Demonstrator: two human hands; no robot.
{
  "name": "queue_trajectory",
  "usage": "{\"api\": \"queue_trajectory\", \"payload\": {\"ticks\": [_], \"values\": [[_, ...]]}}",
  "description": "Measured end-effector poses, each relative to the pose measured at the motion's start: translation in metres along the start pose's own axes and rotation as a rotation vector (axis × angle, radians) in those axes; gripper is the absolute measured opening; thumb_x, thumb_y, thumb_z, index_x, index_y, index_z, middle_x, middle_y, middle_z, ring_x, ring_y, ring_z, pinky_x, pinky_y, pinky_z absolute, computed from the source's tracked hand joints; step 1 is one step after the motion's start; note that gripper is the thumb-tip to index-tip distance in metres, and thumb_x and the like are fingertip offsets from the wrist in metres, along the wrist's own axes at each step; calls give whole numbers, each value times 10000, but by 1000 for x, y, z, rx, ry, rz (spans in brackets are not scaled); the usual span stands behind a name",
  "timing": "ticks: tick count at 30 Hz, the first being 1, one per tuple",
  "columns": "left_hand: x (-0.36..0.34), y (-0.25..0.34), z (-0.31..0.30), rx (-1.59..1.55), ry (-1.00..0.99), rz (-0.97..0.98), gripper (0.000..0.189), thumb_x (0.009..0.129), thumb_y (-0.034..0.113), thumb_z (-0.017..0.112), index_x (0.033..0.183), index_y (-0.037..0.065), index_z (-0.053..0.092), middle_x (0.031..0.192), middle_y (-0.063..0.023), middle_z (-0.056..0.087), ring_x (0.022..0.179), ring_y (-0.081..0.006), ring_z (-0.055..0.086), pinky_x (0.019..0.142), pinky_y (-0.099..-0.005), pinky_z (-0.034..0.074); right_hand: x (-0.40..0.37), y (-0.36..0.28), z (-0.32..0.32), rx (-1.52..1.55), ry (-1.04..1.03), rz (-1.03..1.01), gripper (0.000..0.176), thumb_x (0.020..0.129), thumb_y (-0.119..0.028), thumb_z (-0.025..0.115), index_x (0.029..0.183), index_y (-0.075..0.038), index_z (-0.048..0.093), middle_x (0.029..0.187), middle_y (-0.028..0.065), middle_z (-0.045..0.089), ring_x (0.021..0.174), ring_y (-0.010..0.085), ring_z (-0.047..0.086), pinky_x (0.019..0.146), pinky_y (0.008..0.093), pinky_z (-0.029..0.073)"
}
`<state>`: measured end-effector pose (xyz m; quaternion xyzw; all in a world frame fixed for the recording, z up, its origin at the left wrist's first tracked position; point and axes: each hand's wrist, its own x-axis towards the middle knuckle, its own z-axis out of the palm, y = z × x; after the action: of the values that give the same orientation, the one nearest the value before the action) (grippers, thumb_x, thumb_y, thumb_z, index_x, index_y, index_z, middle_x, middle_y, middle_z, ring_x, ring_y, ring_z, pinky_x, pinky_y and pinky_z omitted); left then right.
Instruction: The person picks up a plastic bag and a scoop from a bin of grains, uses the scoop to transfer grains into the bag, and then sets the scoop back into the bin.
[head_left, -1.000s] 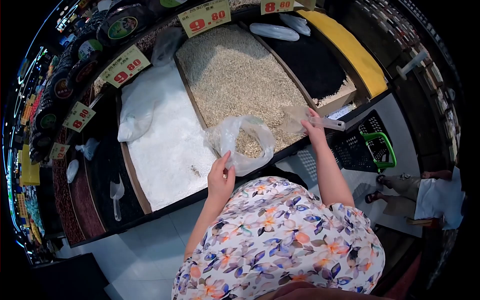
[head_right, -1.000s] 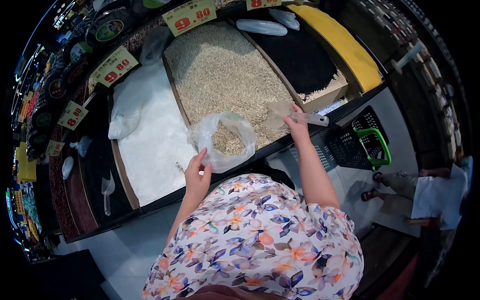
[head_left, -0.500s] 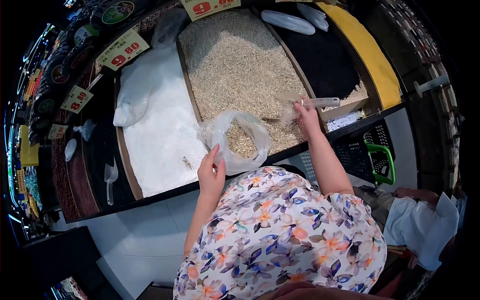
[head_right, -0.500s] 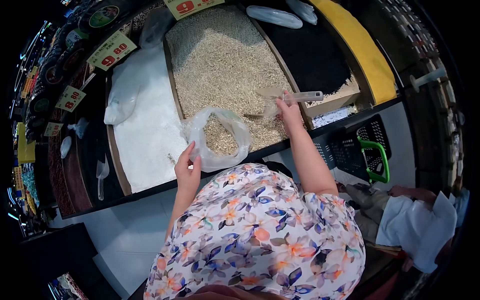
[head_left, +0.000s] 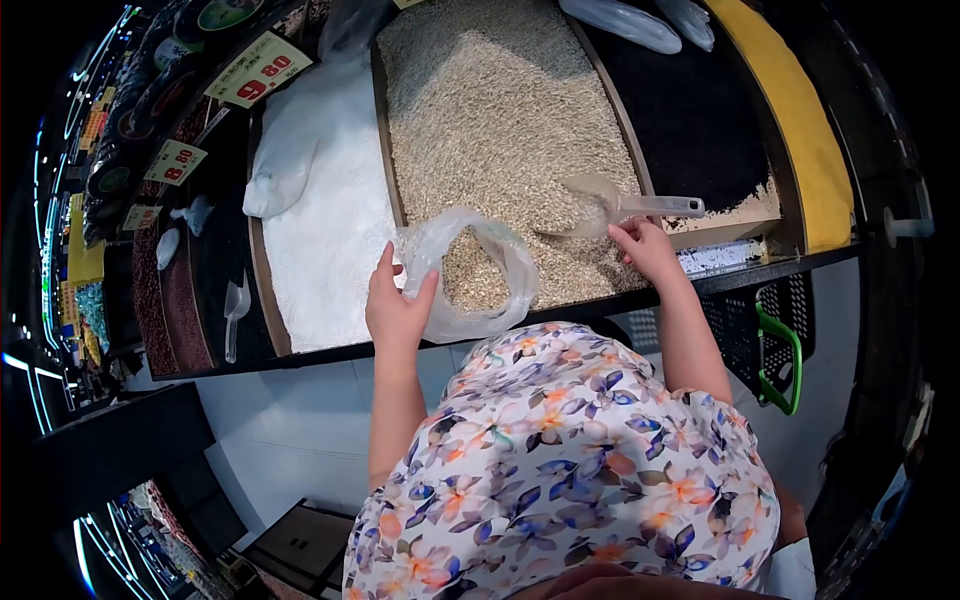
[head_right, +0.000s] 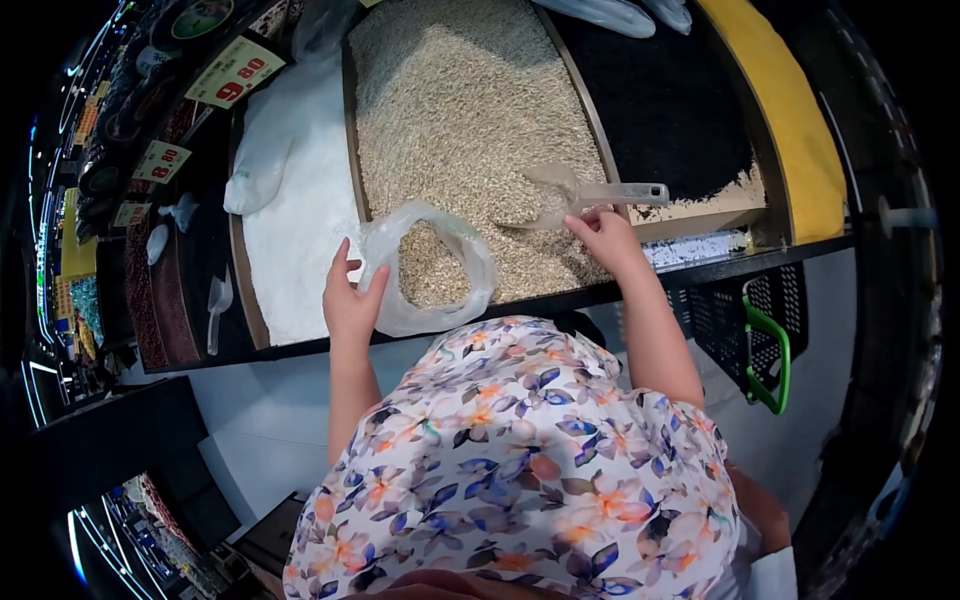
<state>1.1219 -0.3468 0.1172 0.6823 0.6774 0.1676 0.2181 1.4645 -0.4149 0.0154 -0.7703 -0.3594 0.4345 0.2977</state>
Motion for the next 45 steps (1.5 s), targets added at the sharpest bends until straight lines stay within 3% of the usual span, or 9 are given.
{"api": "queue_trajectory", "payload": {"ticks": [4, 12, 15, 18, 23, 34, 38, 44, 45], "values": [[6, 1, 8, 32, 33, 66, 639, 691, 337, 700, 1225, 55, 491, 1025, -132, 586, 877, -275, 595, 721, -356, 473, -23, -18, -1, -210, -126, -191, 365, 739, -335, 676, 758, 22, 603, 660, 126, 600, 607, 204, 582, 579, 318, 458], [16, -6, 25, 22, -36, 15, 298, 736, 210, 604, 978, 36, 616, 783, -182, 628, 732, -342, 605, 670, -381, 473, -28, -34, 75, -168, -470, -467, 336, 750, -303, 659, 881, 4, 619, 781, 161, 641, 718, 259, 632, 655, 338, 489], [20, -8, 25, -39, -15, 20, 214, 749, 172, 581, 891, 17, 622, 721, -183, 621, 677, -338, 603, 636, -380, 466, -20, -37, 99, -300, -578, -476, 339, 757, -302, 647, 907, 0, 617, 828, 182, 642, 755, 297, 633, 680, 355, 493], [21, -2, 15, -136, 42, 15, 177, 757, 142, 575, 863, 7, 616, 687, -163, 615, 623, -278, 597, 603, -354, 458, -6, -30, 116, -208, -645, -489, 311, 781, -259, 620, 932, 12, 603, 810, 142, 647, 702, 239, 636, 648, 327, 497], [19, 2, 1, -263, 68, -68, 149, 771, 109, 562, 858, -4, 608, 646, -95, 599, 570, -145, 547, 562, -292, 440, 4, -41, 100, 353, -750, -123, 174, 827, -173, 564, 888, -16, 603, 783, 52, 624, 644, 142, 589, 587, 267, 476], [5, 25, -38, -840, 92, -16, 104, 823, 43, 517, 879, -18, 580, 751, -22, 602, 630, -58, 520, 575, -203, 414, -16, -94, 40, 587, -585, -381, 150, 850, -142, 533, 931, -30, 592, 801, 33, 613, 672, 102, 576, 599, 230, 464], [3, 10, -29, -1014, 75, -45, 103, 826, 39, 514, 894, -11, 571, 768, -21, 599, 655, -53, 522, 591, -200, 416, -17, -103, 31, 733, -554, -319, 147, 855, -137, 530, 932, -28, 591, 802, 24, 604, 674, 81, 547, 613, 209, 436], [-9, -4, -20, -946, 66, -126, 111, 840, 49, 502, 917, -1, 565, 795, -19, 595, 695, -56, 529, 616, -205, 423, -28, -107, 28, 350, -275, -577, 174, 806, -115, 592, 949, -24, 552, 882, 58, 594, 756, 121, 550, 670, 248, 447], [-13, -8, -18, -949, 70, -136, 111, 840, 49, 502, 917, -1, 565, 795, -19, 595, 695, -56, 529, 616, -205, 423, -44, -117, 24, 202, -39, -919, 199, 775, -89, 602, 958, -31, 550, 892, 84, 588, 785, 177, 557, 684, 282, 453]]}}
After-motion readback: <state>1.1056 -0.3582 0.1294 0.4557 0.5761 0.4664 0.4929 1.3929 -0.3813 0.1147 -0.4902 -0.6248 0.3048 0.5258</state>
